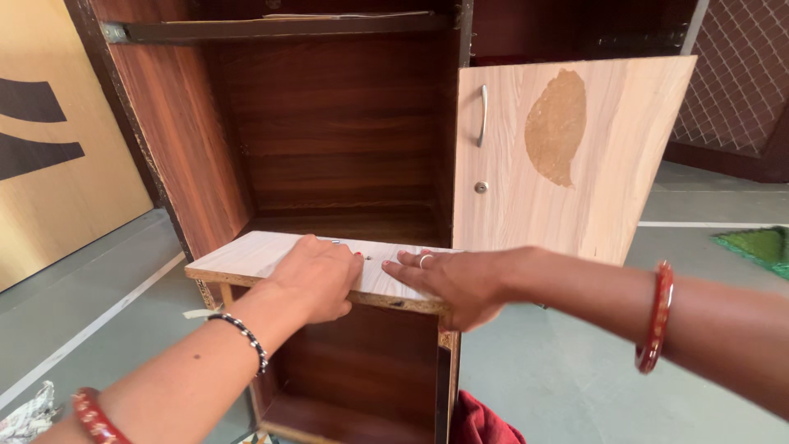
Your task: The person wipes a wooden drawer with a red cloth, then places various small items including a cable, a shuttlecock, and a plastic bag into the drawer. The drawer is then pushed back into the cabinet.
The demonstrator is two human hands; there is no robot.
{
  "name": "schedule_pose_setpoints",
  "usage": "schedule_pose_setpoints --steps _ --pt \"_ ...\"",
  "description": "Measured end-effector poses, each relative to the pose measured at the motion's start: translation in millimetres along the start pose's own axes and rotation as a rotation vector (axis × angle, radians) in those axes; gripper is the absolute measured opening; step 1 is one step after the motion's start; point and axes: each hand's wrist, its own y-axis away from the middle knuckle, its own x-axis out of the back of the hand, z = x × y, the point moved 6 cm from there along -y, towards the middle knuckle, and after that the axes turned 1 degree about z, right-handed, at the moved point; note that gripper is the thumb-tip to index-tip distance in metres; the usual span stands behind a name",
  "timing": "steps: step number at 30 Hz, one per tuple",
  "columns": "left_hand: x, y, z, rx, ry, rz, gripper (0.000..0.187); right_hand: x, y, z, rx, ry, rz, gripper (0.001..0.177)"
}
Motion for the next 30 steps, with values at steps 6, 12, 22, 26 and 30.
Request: schedule_pose_setpoints --steps 6,12,22,26,30 --pt "10 7 24 -0.029 -0.012 -0.073 0.026 0 16 17 -0.036 -0.097 -0.120 0.104" --pt "-13 8 29 -0.017 0.044 -0.165 0.017 -35 -4 37 0.067 -0.230 -0.202 0.105" --pt "-57 9 13 -0.018 0.121 -0.198 0.025 -68 -62 44 0.108 -0.345 -0.313 0.100" --pt "-86 11 7 -0.023 0.156 -0.246 0.024 -89 -84 48 0.037 -0.282 -0.336 0.093" --pt "-117 14 5 0.019 0.212 -0.370 0.025 -120 -109 44 0.067 -0.281 -0.306 0.080"
